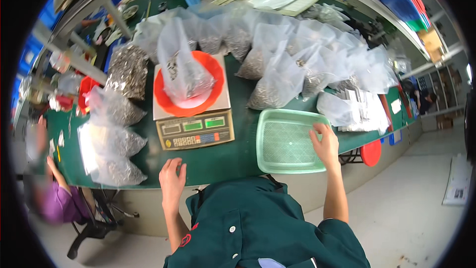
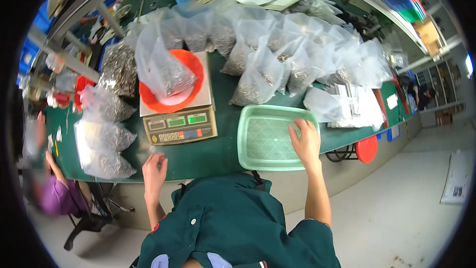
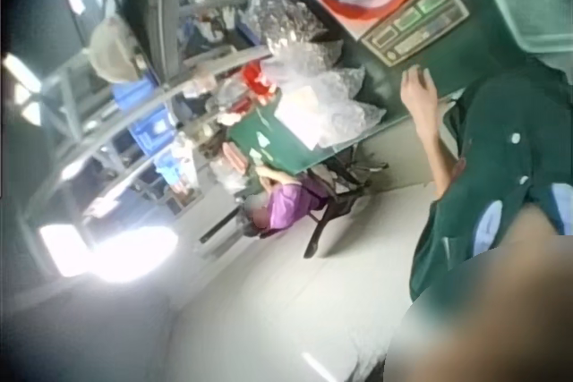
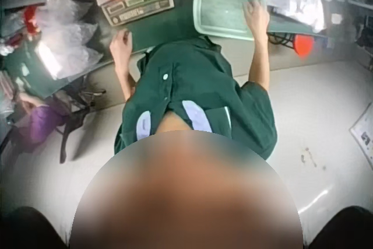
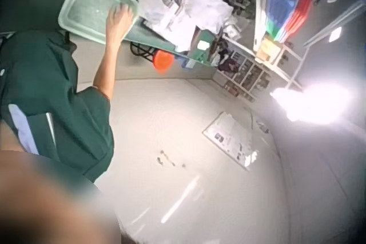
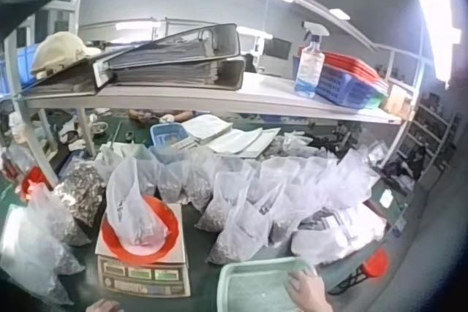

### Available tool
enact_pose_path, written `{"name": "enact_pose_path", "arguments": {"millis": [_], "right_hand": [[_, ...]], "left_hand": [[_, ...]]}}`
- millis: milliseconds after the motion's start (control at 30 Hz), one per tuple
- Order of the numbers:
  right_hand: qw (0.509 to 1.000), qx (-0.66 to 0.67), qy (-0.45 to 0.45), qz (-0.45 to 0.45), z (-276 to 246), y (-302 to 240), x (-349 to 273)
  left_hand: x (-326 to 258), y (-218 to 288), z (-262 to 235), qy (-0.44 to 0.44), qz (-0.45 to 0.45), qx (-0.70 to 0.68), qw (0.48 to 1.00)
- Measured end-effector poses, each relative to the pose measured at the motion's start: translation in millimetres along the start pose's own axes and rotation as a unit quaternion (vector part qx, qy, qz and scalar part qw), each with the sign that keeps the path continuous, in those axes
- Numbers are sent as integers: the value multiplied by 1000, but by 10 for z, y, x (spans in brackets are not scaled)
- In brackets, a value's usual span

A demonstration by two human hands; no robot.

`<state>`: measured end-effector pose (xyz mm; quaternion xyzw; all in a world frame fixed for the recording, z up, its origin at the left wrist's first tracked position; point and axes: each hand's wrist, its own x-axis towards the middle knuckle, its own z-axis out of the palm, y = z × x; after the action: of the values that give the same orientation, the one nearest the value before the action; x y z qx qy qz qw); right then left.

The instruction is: Weighing small metal hardware components using a digital scale and packing them into plastic bags.

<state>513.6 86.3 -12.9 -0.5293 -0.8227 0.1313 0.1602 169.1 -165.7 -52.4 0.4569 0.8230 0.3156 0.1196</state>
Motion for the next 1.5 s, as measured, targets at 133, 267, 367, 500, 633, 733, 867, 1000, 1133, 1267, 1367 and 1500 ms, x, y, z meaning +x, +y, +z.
{"name": "enact_pose_path", "arguments": {"millis": [133, 267, 367, 500, 633, 733, 867, 1000, 1133, 1267, 1367, 1500], "right_hand": [[968, -198, 79, 137, 141, 594, -540], [954, -117, 31, 275, 287, 979, -777], [962, -36, 52, 267, 435, 1199, -861], [962, 49, 61, 263, 510, 1544, -926], [907, 329, -38, 259, 390, 1432, -1008], [861, 328, -145, 361, 330, 1298, -1016], [844, 370, -122, 369, 297, 1573, -1186], [880, 354, -111, 297, -85, 1366, -919], [920, 335, -60, 197, 76, 1468, -807], [933, 269, -69, 227, -228, 1300, -759], [935, 266, -75, 221, -349, 1358, -830], [922, 296, -77, 236, -535, 1353, -896]], "left_hand": [[52, 104, 133, -51, 17, 17, 998], [116, 335, 275, -103, 29, 6, 994], [128, 471, 393, -108, 58, -2, 992], [191, 654, 613, -142, 160, 30, 976], [35, 764, 927, -189, 164, 44, 967], [-110, 891, 1057, -249, 105, 63, 961], [-192, 1098, 1231, -274, 128, 22, 953], [-122, 1151, 1264, -275, 115, -49, 953], [-236, 1273, 1028, -228, 77, -55, 969], [-251, 1411, 988, -219, 97, -51, 970], [-219, 1549, 938, -211, 64, -55, 974], [-170, 1726, 855, -203, 66, -56, 975]]}}
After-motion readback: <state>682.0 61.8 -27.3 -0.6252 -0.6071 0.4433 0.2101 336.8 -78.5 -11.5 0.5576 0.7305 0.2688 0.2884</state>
